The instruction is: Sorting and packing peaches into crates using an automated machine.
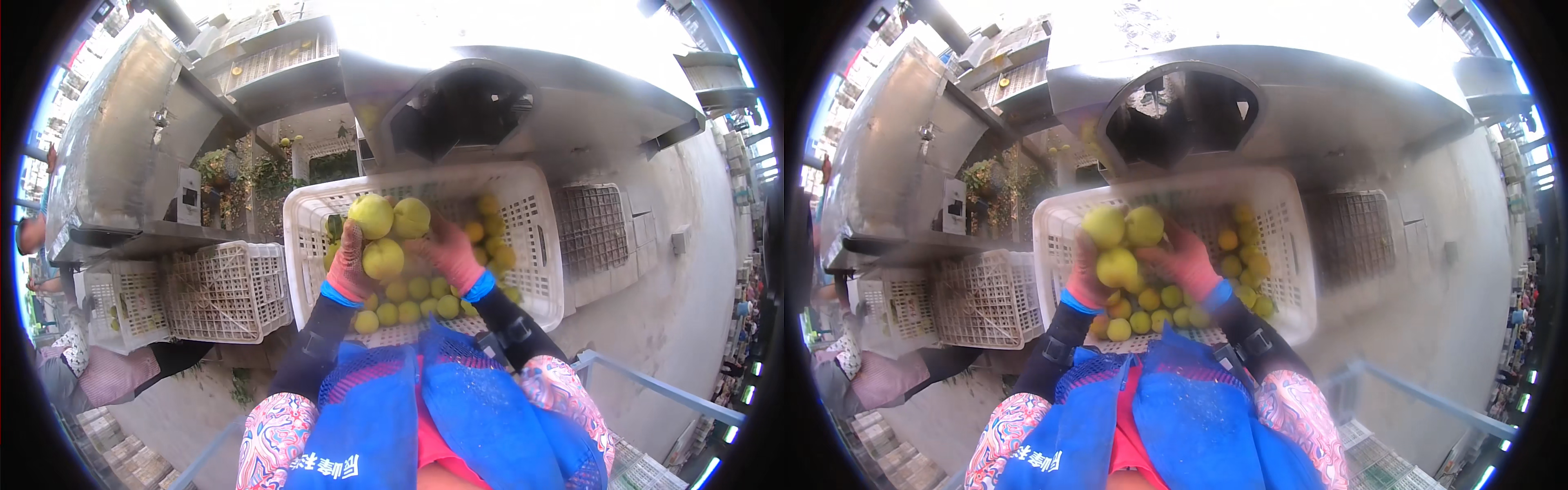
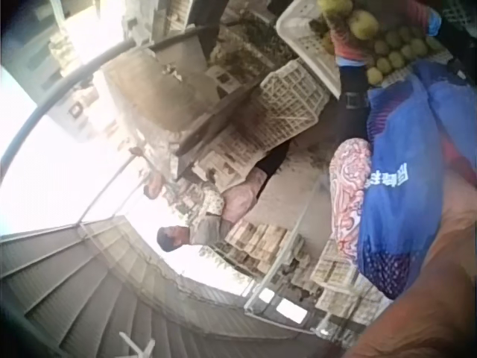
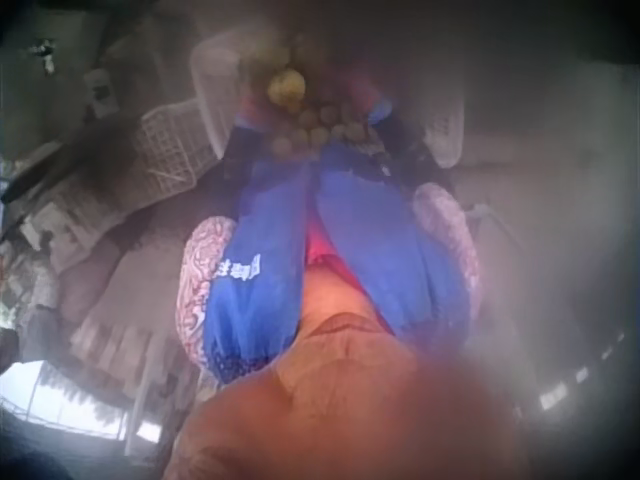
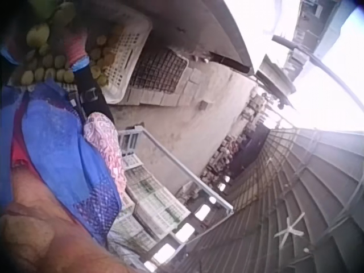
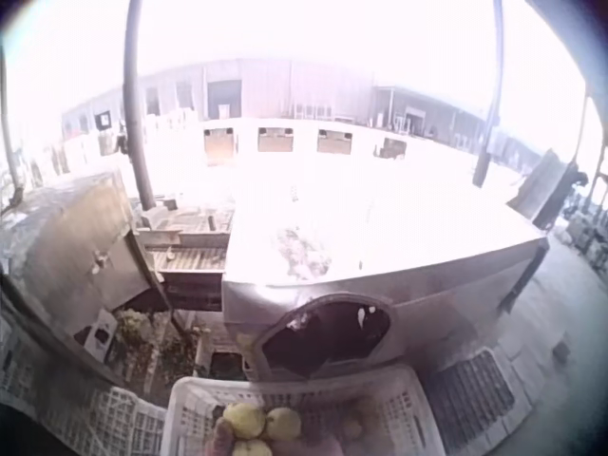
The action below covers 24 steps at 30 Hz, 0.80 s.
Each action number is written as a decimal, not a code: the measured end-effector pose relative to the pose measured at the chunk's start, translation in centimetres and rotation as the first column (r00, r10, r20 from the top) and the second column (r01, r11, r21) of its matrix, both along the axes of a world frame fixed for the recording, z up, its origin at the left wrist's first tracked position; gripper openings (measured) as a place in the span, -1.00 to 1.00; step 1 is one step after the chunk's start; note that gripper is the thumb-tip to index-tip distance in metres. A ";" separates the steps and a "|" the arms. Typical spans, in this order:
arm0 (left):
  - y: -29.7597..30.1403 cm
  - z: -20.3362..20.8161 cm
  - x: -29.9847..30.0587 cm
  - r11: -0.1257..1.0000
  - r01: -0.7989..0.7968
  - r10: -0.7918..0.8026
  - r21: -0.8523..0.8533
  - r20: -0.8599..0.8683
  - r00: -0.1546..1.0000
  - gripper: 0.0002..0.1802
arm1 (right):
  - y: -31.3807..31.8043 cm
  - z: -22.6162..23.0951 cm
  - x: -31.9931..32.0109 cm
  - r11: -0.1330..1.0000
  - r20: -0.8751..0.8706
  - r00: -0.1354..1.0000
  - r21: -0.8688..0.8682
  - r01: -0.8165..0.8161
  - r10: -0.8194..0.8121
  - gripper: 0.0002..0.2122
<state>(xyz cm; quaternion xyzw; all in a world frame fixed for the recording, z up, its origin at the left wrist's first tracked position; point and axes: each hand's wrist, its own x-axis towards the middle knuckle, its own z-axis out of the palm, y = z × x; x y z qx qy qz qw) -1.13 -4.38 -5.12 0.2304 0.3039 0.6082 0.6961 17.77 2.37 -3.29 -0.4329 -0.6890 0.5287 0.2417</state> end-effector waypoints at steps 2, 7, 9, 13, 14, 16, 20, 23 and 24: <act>0.2 0.3 -1.5 0.999 0.048 -0.047 0.017 -0.085 0.995 0.07 | -0.1 3.9 -0.6 0.966 0.090 0.994 0.256 0.043 -0.068 -0.18; 1.7 2.2 -3.1 0.980 0.190 -0.178 0.052 -0.185 0.967 -0.09 | 1.1 6.1 -0.2 0.881 0.263 0.964 0.447 -0.158 0.039 -0.17; 2.3 2.9 -1.7 0.997 0.057 -0.053 0.042 -0.088 0.995 -0.12 | 1.7 7.1 -0.5 0.892 0.197 0.980 0.446 -0.067 -0.025 -0.22; 2.5 3.5 -0.3 1.000 -0.001 0.001 0.000 0.105 0.995 -0.16 | 3.7 5.8 -2.1 0.652 -0.021 0.947 0.720 0.237 -0.320 -0.32; 2.6 2.9 -0.4 0.999 -0.018 0.025 -0.047 0.145 0.989 -0.20 | 4.2 5.7 -2.4 0.582 -0.041 0.929 0.768 0.265 -0.369 -0.31; 2.3 2.0 -0.5 0.999 -0.009 0.018 -0.048 0.190 0.982 -0.22 | 5.3 5.4 -2.9 0.474 -0.090 0.895 0.823 0.314 -0.437 -0.35; 2.6 1.6 -0.3 0.997 -0.054 0.063 -0.053 0.194 0.979 -0.27 | 8.2 3.7 -4.2 0.507 0.044 0.853 0.820 0.267 -0.519 -0.53; 3.2 1.6 0.6 0.999 0.009 0.003 -0.045 0.279 0.960 -0.29 | 11.4 4.0 -4.7 0.378 0.186 0.754 0.921 0.088 -0.630 -0.63; 3.6 1.9 0.3 0.999 0.040 -0.029 -0.026 0.322 0.946 -0.28 | 11.3 5.1 -5.1 0.371 0.153 0.780 0.922 0.108 -0.607 -0.63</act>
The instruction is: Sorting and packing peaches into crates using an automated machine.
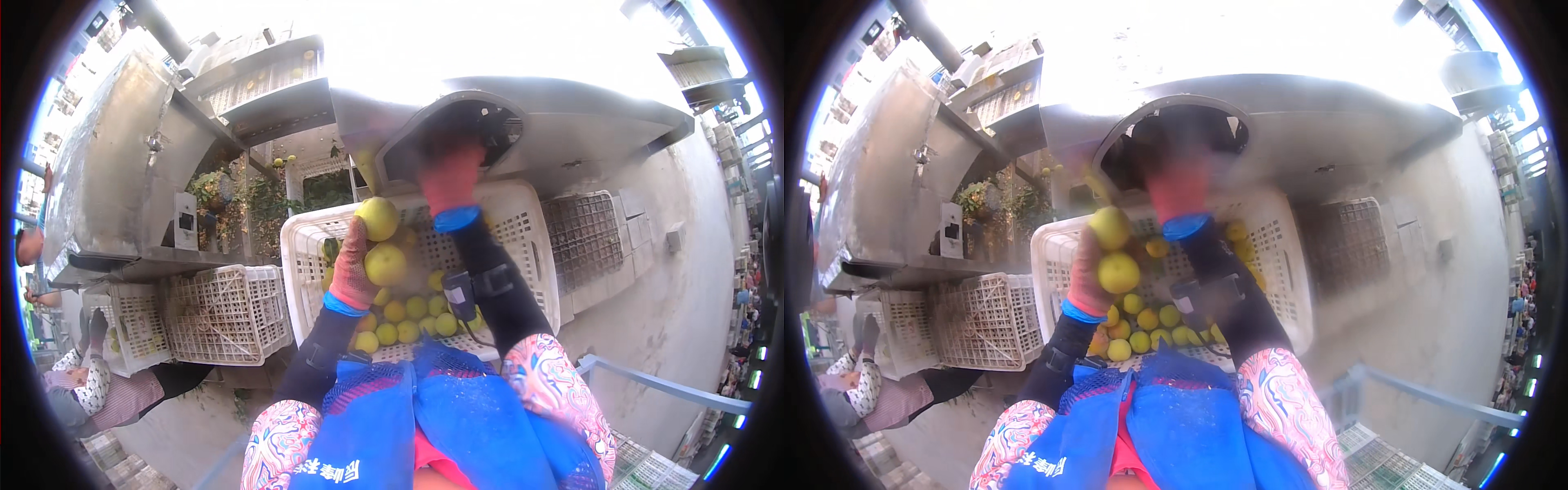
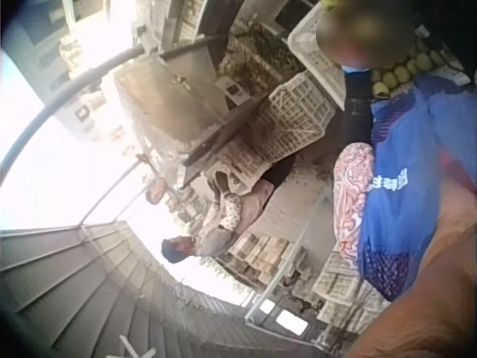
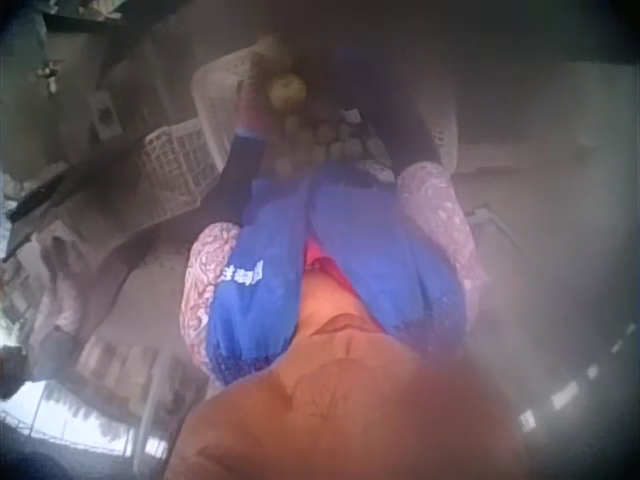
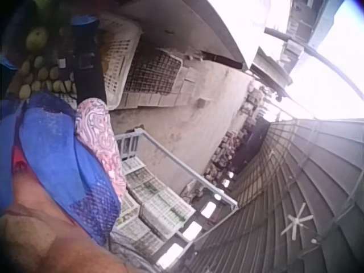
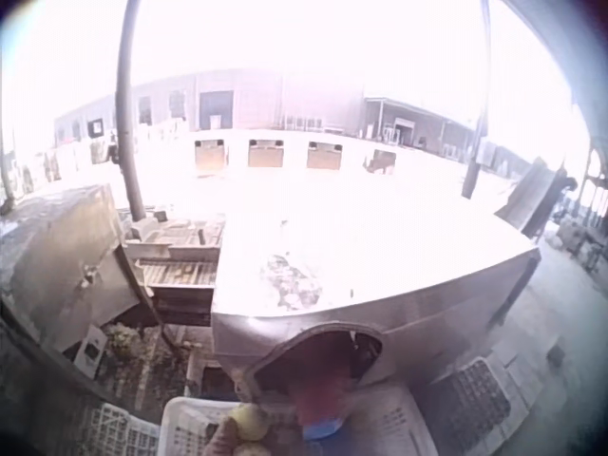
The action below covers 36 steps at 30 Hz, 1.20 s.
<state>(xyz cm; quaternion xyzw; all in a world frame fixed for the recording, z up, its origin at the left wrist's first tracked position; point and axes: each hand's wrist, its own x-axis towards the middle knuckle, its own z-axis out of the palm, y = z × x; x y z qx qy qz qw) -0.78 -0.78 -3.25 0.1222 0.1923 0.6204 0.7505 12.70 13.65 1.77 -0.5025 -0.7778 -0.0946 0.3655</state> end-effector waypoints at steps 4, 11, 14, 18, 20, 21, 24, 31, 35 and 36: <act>0.1 0.5 -0.7 0.995 0.013 -0.009 -0.098 0.044 0.999 -0.21 | -2.8 2.9 0.5 0.897 -0.400 0.862 -0.175 -0.406 0.312 -0.56; 0.3 2.3 -1.1 0.960 0.196 -0.209 -0.199 -0.042 0.977 -0.15 | -8.2 1.9 3.7 0.627 -0.374 0.684 -0.281 -0.727 0.626 -0.36; 0.6 2.3 -1.5 0.966 0.223 -0.252 -0.129 -0.295 0.922 -0.23 | -8.7 2.8 3.6 0.696 -0.450 0.734 -0.287 -0.658 0.509 -0.32; 1.9 3.3 -1.6 0.977 0.196 -0.205 -0.081 -0.595 0.777 -0.38 | -8.4 3.2 3.1 0.784 -0.400 0.898 -0.491 -0.380 0.184 -0.22; 2.1 4.6 -0.7 0.991 0.104 -0.131 -0.081 -0.671 0.730 -0.45 | -7.5 1.7 2.3 0.898 -0.381 0.911 -0.327 -0.295 0.161 -0.19; 2.0 4.8 -0.2 0.995 0.043 -0.091 -0.086 -0.695 0.713 -0.48 | -7.1 0.9 2.0 0.938 -0.371 0.917 -0.245 -0.247 0.145 -0.18; 1.9 4.7 0.3 0.979 0.030 -0.091 -0.203 -0.298 0.950 -0.56 | -5.6 -0.4 1.2 0.990 -0.375 0.921 -0.053 -0.132 0.103 -0.34; 0.1 3.1 0.1 0.966 0.040 0.172 0.256 -0.751 0.638 -0.62 | -0.6 -2.1 -0.1 0.993 -0.115 0.987 -0.044 0.107 -0.112 -0.49; 0.3 3.6 0.0 0.958 0.117 0.237 0.263 -0.951 0.198 -0.63 | 0.2 1.8 0.4 0.981 -0.264 0.964 -0.176 -0.080 0.032 -0.50; 0.6 3.6 0.0 0.965 0.144 0.205 0.220 -0.972 0.111 -0.62 | -0.8 3.3 0.9 0.930 -0.360 0.930 -0.308 -0.201 0.082 -0.47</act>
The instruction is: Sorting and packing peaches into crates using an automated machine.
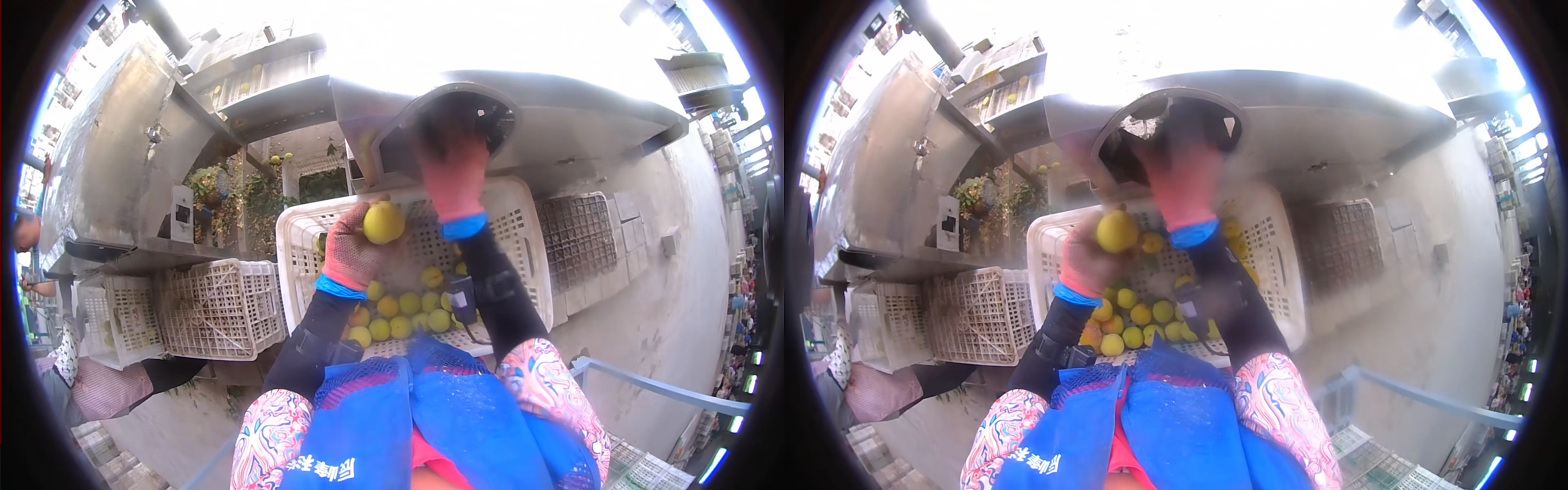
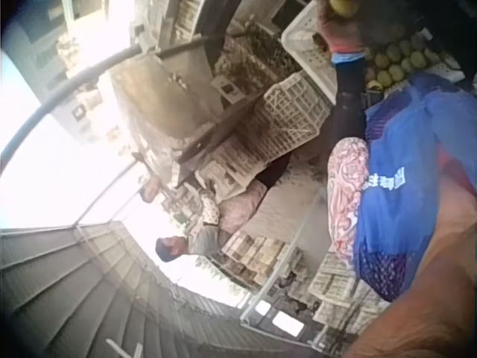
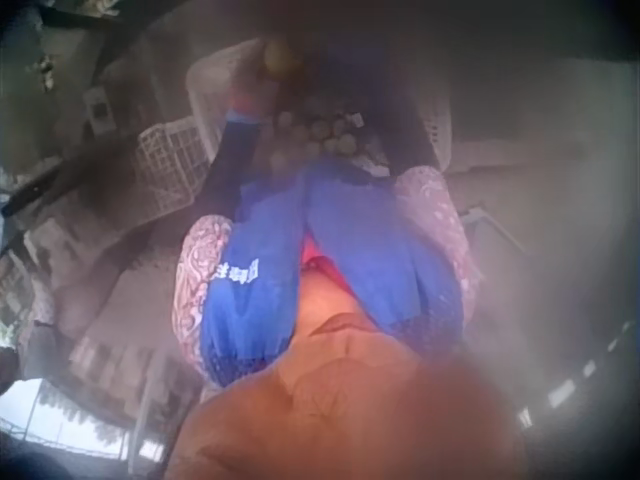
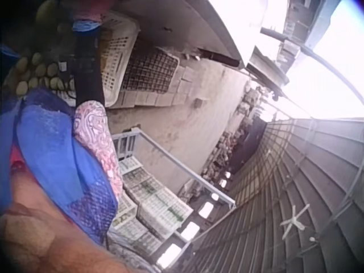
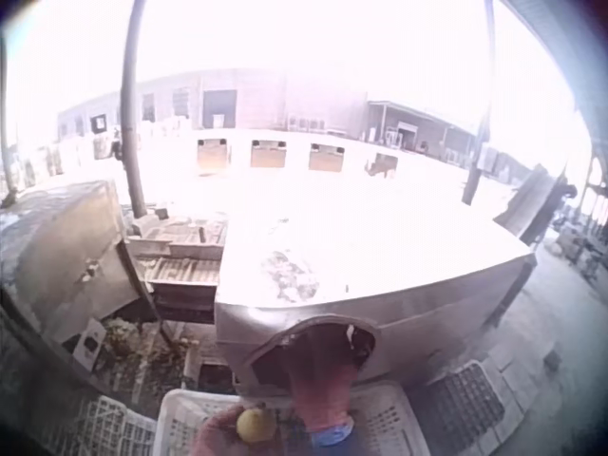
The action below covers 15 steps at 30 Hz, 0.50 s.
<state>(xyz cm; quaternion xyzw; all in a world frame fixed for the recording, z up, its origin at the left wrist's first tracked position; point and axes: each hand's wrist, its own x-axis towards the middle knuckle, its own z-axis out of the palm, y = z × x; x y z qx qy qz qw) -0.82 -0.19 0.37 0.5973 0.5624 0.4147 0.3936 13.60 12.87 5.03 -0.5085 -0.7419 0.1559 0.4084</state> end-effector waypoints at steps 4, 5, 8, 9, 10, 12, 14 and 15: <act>0.6 -1.8 -0.3 0.962 0.194 0.169 -0.193 0.976 0.133 -0.53 | -6.7 -2.6 1.4 0.940 -0.064 0.938 -0.001 -0.341 0.340 -0.32; 0.5 -2.1 -0.1 0.951 0.249 0.229 -0.184 0.960 -0.163 -0.52 | -8.1 -2.8 1.1 0.939 -0.029 0.938 -0.015 -0.345 0.344 -0.28; 0.1 -1.3 0.8 0.972 0.153 0.134 -0.180 0.953 0.270 -0.53 | -9.7 -2.3 0.1 0.962 -0.086 0.961 -0.052 -0.267 0.262 -0.25; -0.2 -1.4 0.9 0.989 0.053 0.074 -0.139 0.771 0.633 -0.50 | -9.9 -2.1 -0.1 0.970 -0.132 0.966 -0.064 -0.233 0.223 -0.25; -0.1 -1.7 1.0 0.988 0.074 0.061 -0.135 0.783 0.619 -0.50 | -9.9 -2.1 -0.1 0.977 -0.118 0.973 -0.057 -0.208 0.200 -0.25; 0.5 -2.8 0.9 0.965 0.220 0.097 -0.141 0.975 0.198 -0.53 | -9.5 -2.1 -0.1 0.986 -0.083 0.983 -0.036 -0.165 0.161 -0.25; 1.2 -4.3 0.8 0.935 0.337 0.204 -0.112 0.946 -0.253 -0.56 | -9.1 -2.5 0.1 0.987 -0.014 0.990 0.077 -0.142 0.143 -0.25; 1.3 -4.8 0.8 0.934 0.332 0.226 -0.131 0.937 -0.267 -0.57 | -8.9 -2.7 0.3 0.982 0.021 0.991 0.131 -0.135 0.133 -0.25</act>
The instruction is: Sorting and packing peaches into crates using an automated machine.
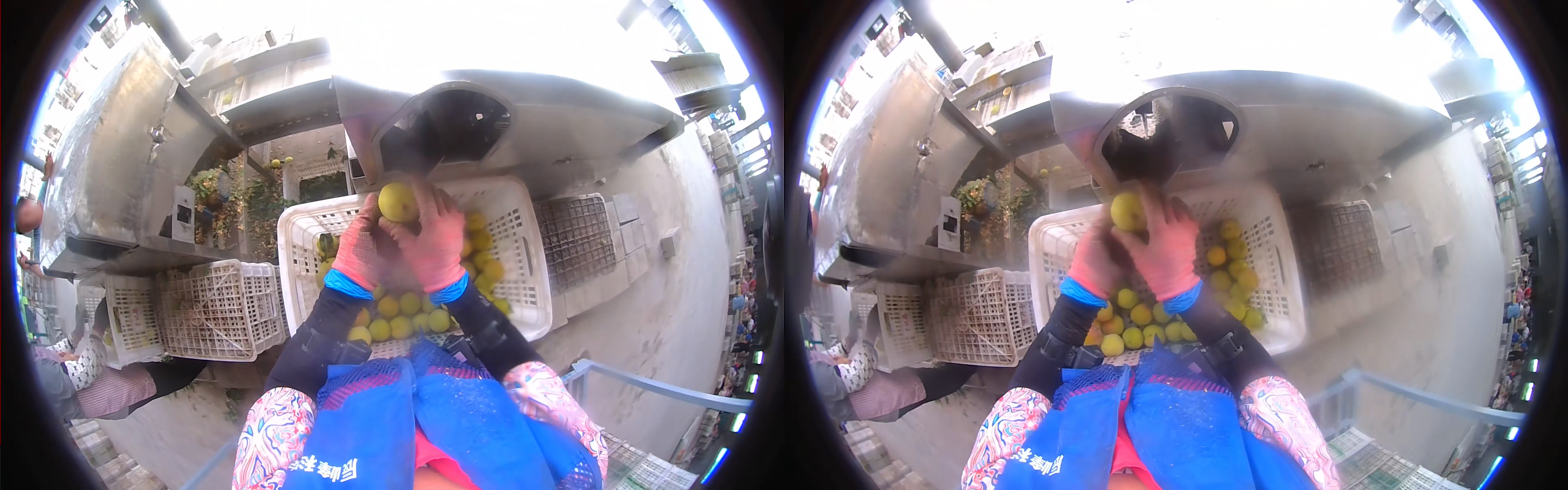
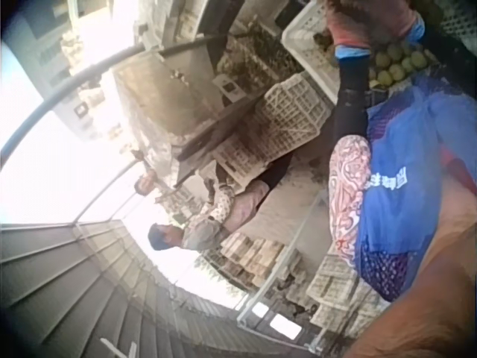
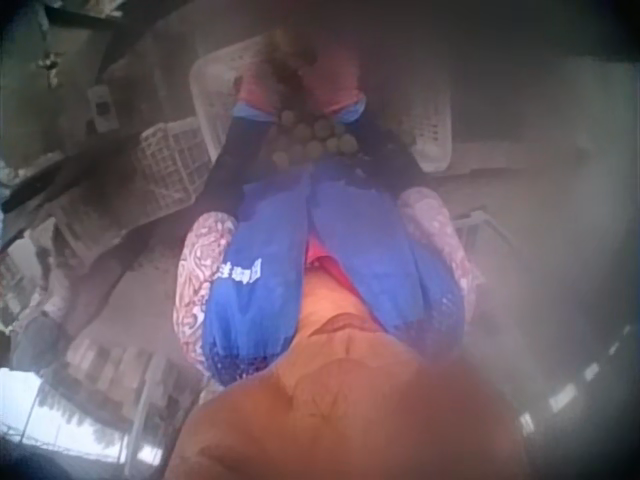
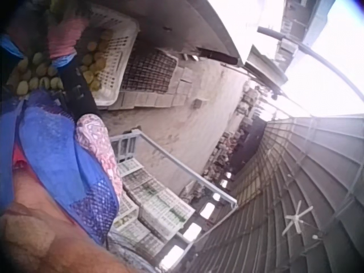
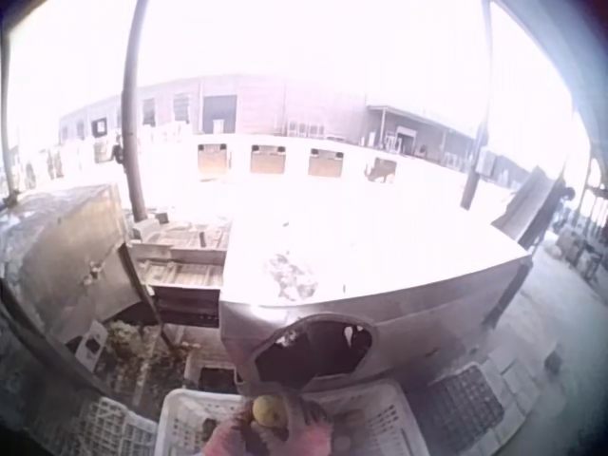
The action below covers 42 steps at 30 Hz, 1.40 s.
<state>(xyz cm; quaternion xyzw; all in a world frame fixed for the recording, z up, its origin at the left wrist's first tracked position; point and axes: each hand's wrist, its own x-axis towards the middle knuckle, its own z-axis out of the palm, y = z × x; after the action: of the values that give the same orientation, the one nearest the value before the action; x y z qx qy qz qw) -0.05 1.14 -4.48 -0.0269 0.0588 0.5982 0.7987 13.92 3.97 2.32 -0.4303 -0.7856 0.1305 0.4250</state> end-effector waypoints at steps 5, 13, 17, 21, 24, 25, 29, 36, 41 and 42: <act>-0.5 -7.1 -1.1 0.993 -0.094 0.087 0.067 -0.971 0.225 -0.59 | 5.9 -1.4 0.3 0.971 0.167 0.966 0.170 0.168 -0.197 -0.37; -1.4 -15.1 -2.1 0.908 0.324 0.218 -0.266 -0.361 -0.907 -0.43 | 9.1 -1.3 1.3 0.961 -0.085 0.994 0.263 0.089 -0.068 -0.67; -1.0 -22.7 -2.1 0.902 0.303 0.266 -0.306 -0.158 -0.951 -0.55 | 2.4 -7.8 4.2 0.857 0.295 0.828 -0.365 -0.364 0.477 -0.62; 1.4 -22.5 -1.0 0.861 0.349 0.319 -0.370 -0.142 -0.937 -0.59 | -0.8 -23.0 8.2 0.804 0.660 0.516 -0.586 -0.102 0.546 -0.51; 2.9 -20.9 -1.3 0.853 0.276 0.124 -0.443 -0.341 -0.932 -0.62 | 0.0 -26.7 10.1 0.664 0.565 0.465 -0.745 -0.068 0.682 -0.40; 2.8 -19.7 -1.1 0.841 0.265 0.051 -0.473 -0.418 -0.907 -0.62 | 0.4 -26.7 10.2 0.595 0.514 0.542 -0.803 0.031 0.665 -0.38; -1.3 -16.3 -2.1 0.922 0.077 -0.367 -0.380 -0.793 0.487 -0.55 | 1.3 -17.5 7.2 0.572 0.324 0.858 -0.819 0.044 0.398 -0.25; -3.0 -3.6 1.2 0.986 -0.079 0.067 -0.146 -0.087 0.994 -0.41 | -0.6 -6.4 4.2 0.878 -0.019 0.983 -0.446 -0.173 0.185 -0.12; -2.5 -1.0 1.2 0.981 -0.155 0.150 -0.115 -0.050 0.987 -0.35 | -0.6 -2.4 3.2 0.934 0.035 0.990 -0.338 -0.117 0.136 -0.12; -2.4 -0.6 1.3 0.983 -0.174 0.170 -0.062 -0.072 0.983 -0.36 | -0.2 -1.8 3.0 0.951 -0.002 0.994 -0.291 -0.107 0.111 -0.13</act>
<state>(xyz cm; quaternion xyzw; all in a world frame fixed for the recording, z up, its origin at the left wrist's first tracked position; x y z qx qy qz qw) 1.25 -1.26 -5.09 -0.0394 0.1031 0.6633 0.7402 16.95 3.75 0.55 -0.4451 -0.7834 0.2647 0.3438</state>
